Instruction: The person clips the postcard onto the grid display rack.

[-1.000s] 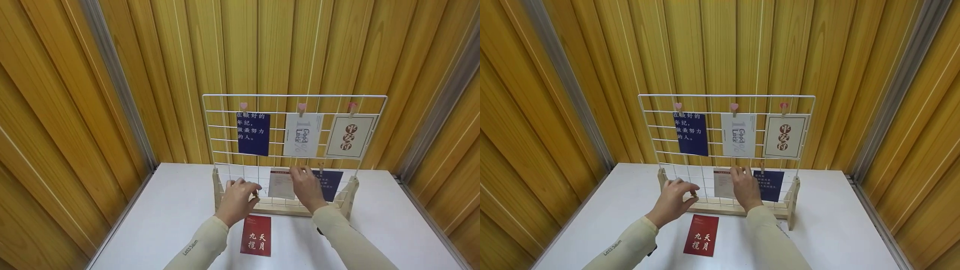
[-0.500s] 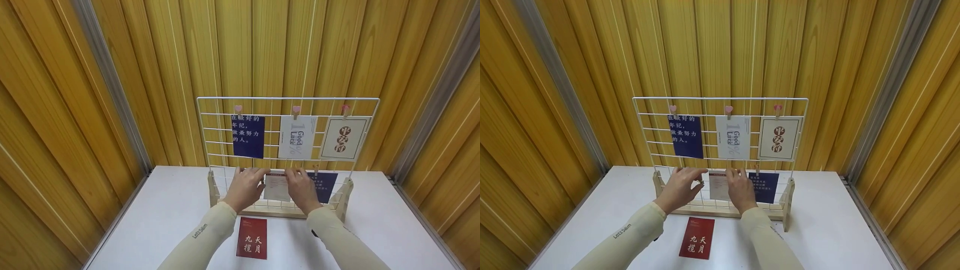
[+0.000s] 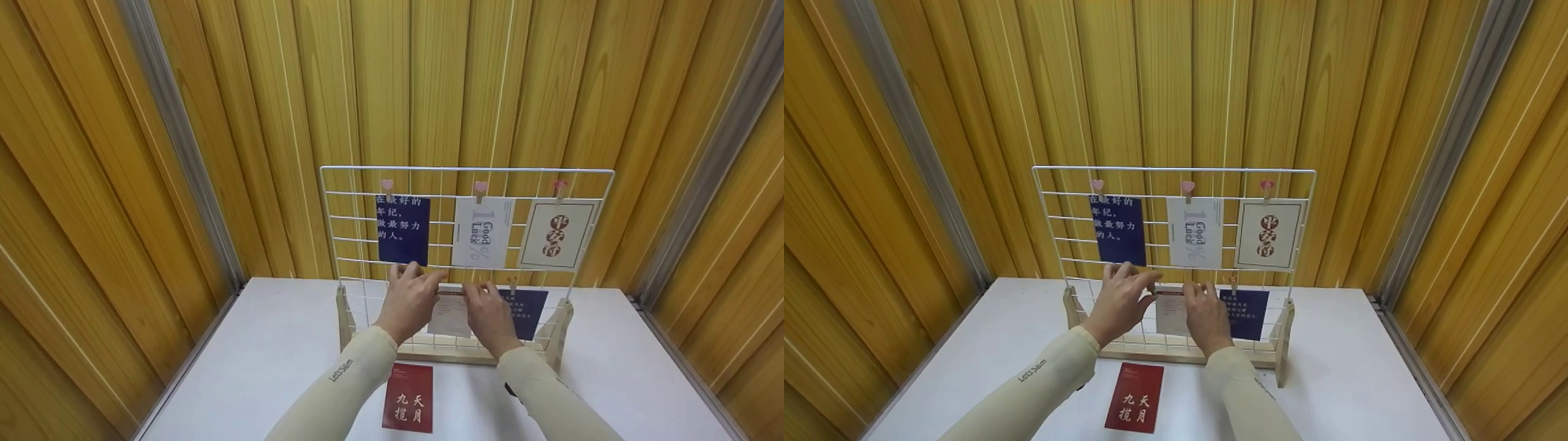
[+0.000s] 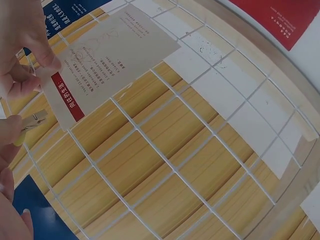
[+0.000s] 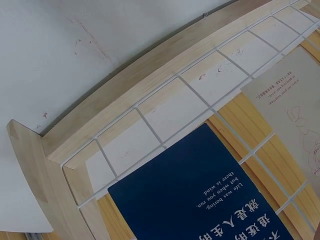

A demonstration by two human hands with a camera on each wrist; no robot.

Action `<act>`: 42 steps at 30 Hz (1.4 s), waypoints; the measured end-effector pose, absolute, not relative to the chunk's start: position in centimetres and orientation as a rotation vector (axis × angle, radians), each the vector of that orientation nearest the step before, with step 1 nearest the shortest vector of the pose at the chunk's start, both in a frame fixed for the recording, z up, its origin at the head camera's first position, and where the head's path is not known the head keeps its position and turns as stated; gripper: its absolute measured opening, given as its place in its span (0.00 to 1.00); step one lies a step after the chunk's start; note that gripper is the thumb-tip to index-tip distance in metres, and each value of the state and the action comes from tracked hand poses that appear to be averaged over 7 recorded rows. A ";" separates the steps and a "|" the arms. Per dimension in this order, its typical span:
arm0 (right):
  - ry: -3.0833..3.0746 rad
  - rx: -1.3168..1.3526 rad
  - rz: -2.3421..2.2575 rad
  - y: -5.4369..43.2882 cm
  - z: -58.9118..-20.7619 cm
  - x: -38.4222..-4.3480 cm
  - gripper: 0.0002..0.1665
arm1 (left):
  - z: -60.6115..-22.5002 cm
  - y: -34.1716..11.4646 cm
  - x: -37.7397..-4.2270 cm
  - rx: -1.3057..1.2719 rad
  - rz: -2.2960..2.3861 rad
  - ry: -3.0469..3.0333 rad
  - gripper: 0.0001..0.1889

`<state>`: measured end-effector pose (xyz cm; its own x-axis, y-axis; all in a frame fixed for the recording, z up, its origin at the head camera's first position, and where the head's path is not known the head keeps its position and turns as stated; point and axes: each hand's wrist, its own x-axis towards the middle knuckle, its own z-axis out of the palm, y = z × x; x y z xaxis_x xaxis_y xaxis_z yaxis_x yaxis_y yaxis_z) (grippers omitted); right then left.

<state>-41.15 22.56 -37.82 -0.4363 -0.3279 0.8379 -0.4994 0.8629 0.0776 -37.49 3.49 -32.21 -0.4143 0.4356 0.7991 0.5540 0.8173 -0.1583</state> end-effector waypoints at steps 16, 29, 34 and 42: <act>-2.049 0.578 0.262 22.1 -37.9 -41.2 0.12 | -32.1 4.9 -39.0 -0.672 -0.066 -1.995 0.11; -2.033 0.584 0.253 22.6 -37.1 -41.7 0.15 | -31.6 6.1 -40.6 -0.653 -0.022 -1.994 0.14; -2.043 0.574 0.255 22.4 -36.8 -41.8 0.14 | -31.3 6.4 -41.0 -0.632 0.014 -1.992 0.16; -2.051 0.556 0.250 22.3 -37.5 -41.4 0.15 | -32.0 6.6 -40.8 -0.634 0.053 -2.041 0.18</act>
<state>-41.37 22.27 -37.50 -0.4348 -0.2845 0.8544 -0.4814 0.8752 0.0465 -40.77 6.61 -31.97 -0.4021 0.4559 0.7940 0.4140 0.8640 -0.2864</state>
